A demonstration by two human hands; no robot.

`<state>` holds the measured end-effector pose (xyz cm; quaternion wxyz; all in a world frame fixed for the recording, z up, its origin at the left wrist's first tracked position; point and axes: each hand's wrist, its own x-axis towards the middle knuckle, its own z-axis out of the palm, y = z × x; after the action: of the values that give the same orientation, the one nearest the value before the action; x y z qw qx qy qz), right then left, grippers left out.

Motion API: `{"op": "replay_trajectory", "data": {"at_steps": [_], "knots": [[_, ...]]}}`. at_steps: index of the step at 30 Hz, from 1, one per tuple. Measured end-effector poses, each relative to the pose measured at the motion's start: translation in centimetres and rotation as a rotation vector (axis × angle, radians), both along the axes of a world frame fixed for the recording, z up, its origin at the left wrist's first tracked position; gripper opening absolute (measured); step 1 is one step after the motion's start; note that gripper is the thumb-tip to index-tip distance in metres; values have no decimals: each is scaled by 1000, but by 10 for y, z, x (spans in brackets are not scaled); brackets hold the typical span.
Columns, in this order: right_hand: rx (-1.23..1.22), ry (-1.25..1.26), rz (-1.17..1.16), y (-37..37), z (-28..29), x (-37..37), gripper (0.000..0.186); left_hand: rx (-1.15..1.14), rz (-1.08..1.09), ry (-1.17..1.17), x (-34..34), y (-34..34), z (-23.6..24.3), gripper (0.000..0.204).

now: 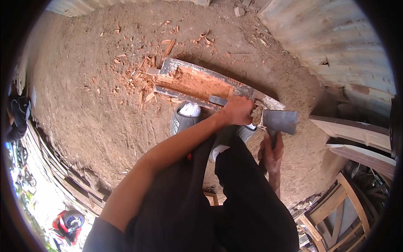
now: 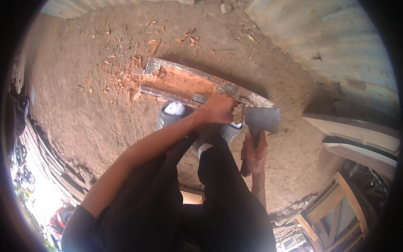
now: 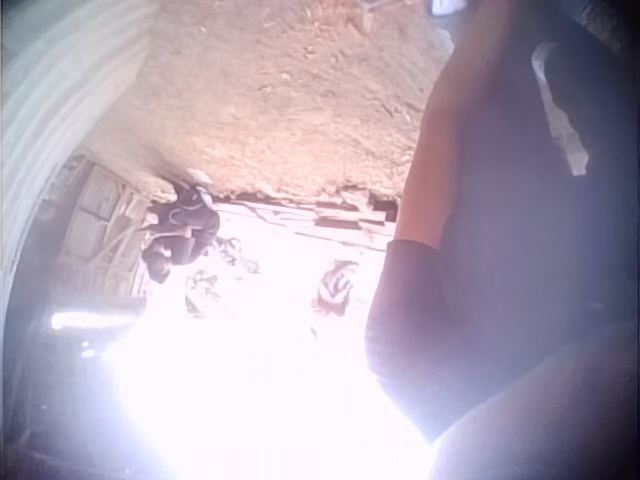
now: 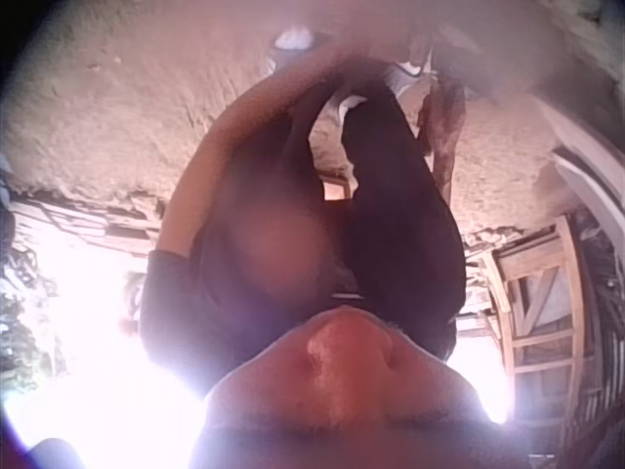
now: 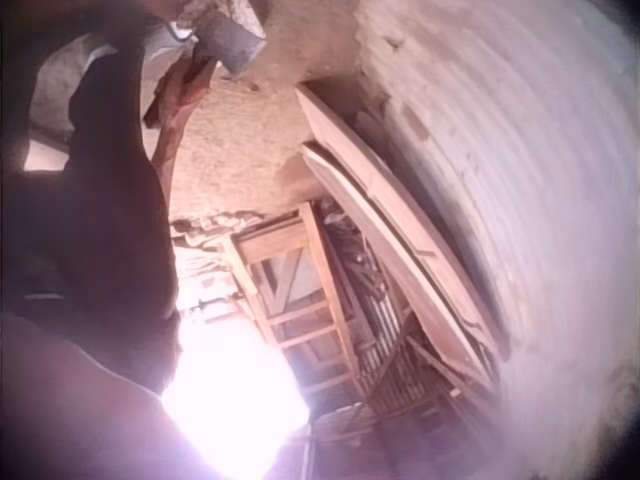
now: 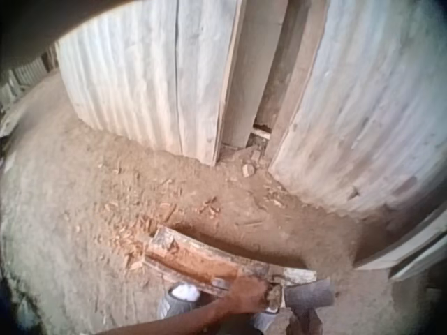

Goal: The person uses a hand axe to repeatedly strike and shape a piece of wood resting on a wooden support. Wood chips accumulate around the work area as the person continues to chip away at the wood surface.

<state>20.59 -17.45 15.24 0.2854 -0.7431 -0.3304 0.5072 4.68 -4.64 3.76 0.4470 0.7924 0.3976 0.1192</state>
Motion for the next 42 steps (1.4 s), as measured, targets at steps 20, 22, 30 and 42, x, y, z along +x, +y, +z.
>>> {"op": "replay_trajectory", "data": {"at_steps": [20,22,30,42], "knots": [[3,21,-117,1,-3,-7,36,-3,-31,128,-11,-2,4,28],[72,60,-223,-1,-1,-18,38,-3,-24,112,-13,-1,6,28],[64,73,-132,-7,-2,-15,43,33,-181,19,-9,-9,12,26],[93,164,-184,8,18,-13,37,-63,98,-54,-10,11,14,23]]}}
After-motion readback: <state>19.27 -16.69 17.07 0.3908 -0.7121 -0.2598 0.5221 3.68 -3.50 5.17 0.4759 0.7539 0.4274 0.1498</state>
